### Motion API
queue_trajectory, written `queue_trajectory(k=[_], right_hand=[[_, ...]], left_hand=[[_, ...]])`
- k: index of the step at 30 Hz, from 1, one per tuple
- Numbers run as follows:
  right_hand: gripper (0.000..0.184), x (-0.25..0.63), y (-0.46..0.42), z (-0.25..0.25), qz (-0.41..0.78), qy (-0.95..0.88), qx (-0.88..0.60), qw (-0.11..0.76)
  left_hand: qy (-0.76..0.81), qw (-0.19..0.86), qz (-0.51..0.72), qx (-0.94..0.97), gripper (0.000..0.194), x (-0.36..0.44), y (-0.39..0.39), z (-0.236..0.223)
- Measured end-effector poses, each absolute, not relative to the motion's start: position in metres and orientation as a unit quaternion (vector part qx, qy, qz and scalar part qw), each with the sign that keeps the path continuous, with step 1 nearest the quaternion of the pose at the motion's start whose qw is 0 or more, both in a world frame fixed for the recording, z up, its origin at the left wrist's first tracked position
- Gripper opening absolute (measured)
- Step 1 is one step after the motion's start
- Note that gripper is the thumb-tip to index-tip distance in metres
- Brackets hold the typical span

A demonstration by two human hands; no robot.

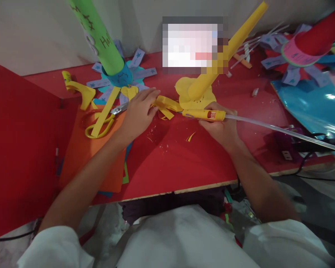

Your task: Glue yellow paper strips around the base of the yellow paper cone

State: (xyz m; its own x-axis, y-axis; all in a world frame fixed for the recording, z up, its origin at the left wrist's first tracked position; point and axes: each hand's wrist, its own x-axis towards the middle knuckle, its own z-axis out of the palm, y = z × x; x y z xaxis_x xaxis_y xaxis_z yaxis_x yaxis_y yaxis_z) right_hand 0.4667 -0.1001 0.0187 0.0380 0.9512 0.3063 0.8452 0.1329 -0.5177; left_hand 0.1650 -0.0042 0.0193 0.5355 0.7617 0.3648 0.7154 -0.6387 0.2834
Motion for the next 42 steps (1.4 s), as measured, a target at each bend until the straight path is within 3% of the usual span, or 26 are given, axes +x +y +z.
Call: queue_trajectory(k=[3,7,15,23,28,34,42], right_hand=[[0.013,0.466,-0.1,0.02,0.085,-0.682,-0.651,0.322],[0.013,0.467,-0.101,0.021,0.095,-0.674,-0.659,0.32],[0.01,0.469,-0.099,0.017,0.095,-0.679,-0.644,0.339],[0.011,0.47,-0.098,0.01,0.063,-0.678,-0.635,0.365],[0.009,0.47,-0.098,0.011,0.072,-0.684,-0.628,0.364],[0.011,0.471,-0.098,0.011,0.085,-0.676,-0.64,0.356],[0.011,0.47,-0.099,0.011,0.064,-0.672,-0.649,0.35]], left_hand=[[0.427,0.021,0.164,0.889,0.038,0.177,0.02,0.013],[0.455,0.001,0.162,0.876,0.024,0.184,0.026,0.027],[0.476,0.075,0.263,0.836,0.02,0.161,0.015,0.068],[0.464,0.233,0.362,0.774,0.038,0.158,0.004,0.05],[0.444,0.248,0.343,0.79,0.032,0.162,-0.015,0.044],[0.438,0.229,0.362,0.79,0.038,0.158,-0.018,0.041],[0.372,0.251,0.531,0.719,0.034,0.165,-0.024,0.046]])
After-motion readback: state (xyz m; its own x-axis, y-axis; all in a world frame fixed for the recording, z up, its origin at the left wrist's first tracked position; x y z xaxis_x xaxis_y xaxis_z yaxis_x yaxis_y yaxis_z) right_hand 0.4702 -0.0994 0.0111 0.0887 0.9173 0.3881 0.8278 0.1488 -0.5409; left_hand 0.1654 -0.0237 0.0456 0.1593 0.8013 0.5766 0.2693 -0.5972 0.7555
